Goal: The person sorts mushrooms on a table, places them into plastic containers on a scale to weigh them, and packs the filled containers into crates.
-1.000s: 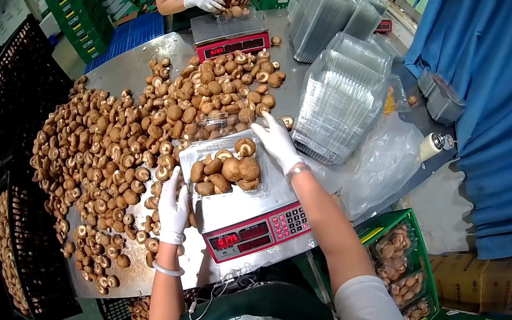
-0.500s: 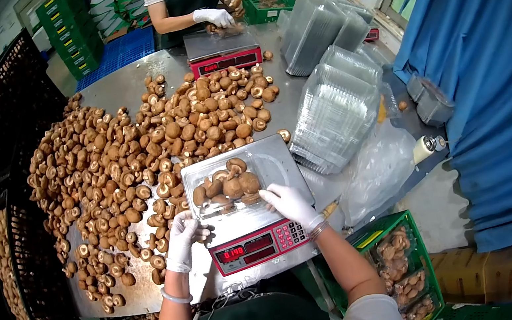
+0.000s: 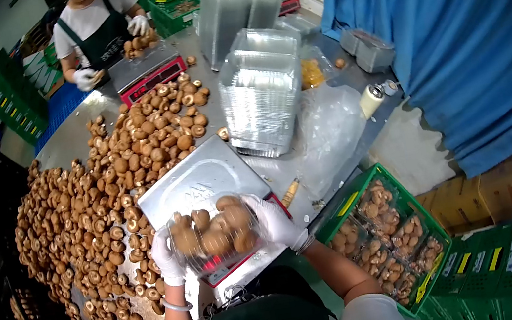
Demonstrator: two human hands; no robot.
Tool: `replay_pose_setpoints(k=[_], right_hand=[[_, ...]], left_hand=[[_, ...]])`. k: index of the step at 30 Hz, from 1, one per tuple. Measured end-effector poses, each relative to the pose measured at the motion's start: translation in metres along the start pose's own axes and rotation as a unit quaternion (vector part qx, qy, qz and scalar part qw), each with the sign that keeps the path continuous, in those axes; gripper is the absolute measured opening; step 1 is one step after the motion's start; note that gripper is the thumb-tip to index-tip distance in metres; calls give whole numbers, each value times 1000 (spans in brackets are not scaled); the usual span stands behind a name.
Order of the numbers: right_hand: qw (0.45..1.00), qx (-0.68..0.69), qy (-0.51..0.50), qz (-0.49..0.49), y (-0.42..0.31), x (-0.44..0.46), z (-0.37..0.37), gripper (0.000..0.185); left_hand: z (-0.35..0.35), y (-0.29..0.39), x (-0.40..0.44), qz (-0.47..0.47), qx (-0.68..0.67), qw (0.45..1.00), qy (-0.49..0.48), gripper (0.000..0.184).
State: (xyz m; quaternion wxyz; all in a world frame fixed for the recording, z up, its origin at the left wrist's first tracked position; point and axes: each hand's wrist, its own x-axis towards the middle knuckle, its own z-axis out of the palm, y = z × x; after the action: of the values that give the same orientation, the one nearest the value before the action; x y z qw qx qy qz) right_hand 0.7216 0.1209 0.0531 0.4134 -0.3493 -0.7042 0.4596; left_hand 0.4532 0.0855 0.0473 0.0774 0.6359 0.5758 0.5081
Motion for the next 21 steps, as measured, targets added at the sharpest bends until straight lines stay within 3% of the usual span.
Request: replay_pose_setpoints(k=[1, 3, 4, 5, 7, 8, 9, 10, 12, 14, 15, 17, 18, 19, 20, 21], right_hand=[[1000, -1, 12, 4, 1, -7, -1, 54], [995, 46, 79, 48, -2, -15, -6, 57], [983, -169, 66, -9, -13, -24, -20, 62], [981, -175, 84, -3, -16, -30, -25, 62], [989, -97, 97, -58, -22, -45, -40, 68], [991, 11, 108, -82, -36, -48, -46, 76], [979, 175, 104, 26, -40, -48, -43, 78], [985, -105, 98, -98, -24, -51, -47, 88], [987, 53, 151, 1, -16, -67, -39, 80], [928, 283, 235, 59, -31, -86, -50, 66], [905, 306, 292, 47, -30, -98, -61, 64], [831, 387, 397, 40, -40, -132, -89, 60], [829, 367, 421, 30, -42, -157, -108, 56], [807, 354, 462, 99, -39, -189, -122, 52], [838, 107, 520, 126, -39, -212, -138, 48], [772, 263, 564, 134, -23, -245, -146, 47]], left_hand=[[-5, 18, 15, 95, 63, 993, -8, 25], [6, 22, 21, 124, 48, 991, -23, 25], [10, 28, 24, 111, 42, 992, -44, 24], [17, 33, 26, 100, 35, 992, -67, 24], [35, 16, 12, -28, -110, 977, -183, 20], [44, 8, 6, -118, -193, 943, -243, 18], [53, 12, 1, -173, -229, 906, -310, 20], [61, 20, -3, -189, -228, 877, -377, 22], [77, 37, -12, -131, -167, 841, -497, 28], [97, 62, -16, -90, -161, 809, -559, 36], [100, 80, -17, -238, -274, 742, -564, 38], [110, 106, -12, -180, -389, 714, -554, 40], [111, 112, -5, -161, -375, 716, -567, 40], [114, 108, -6, -170, -375, 723, -555, 36], [115, 105, -6, -198, -371, 721, -551, 34], [115, 103, -6, -228, -365, 719, -545, 32]])
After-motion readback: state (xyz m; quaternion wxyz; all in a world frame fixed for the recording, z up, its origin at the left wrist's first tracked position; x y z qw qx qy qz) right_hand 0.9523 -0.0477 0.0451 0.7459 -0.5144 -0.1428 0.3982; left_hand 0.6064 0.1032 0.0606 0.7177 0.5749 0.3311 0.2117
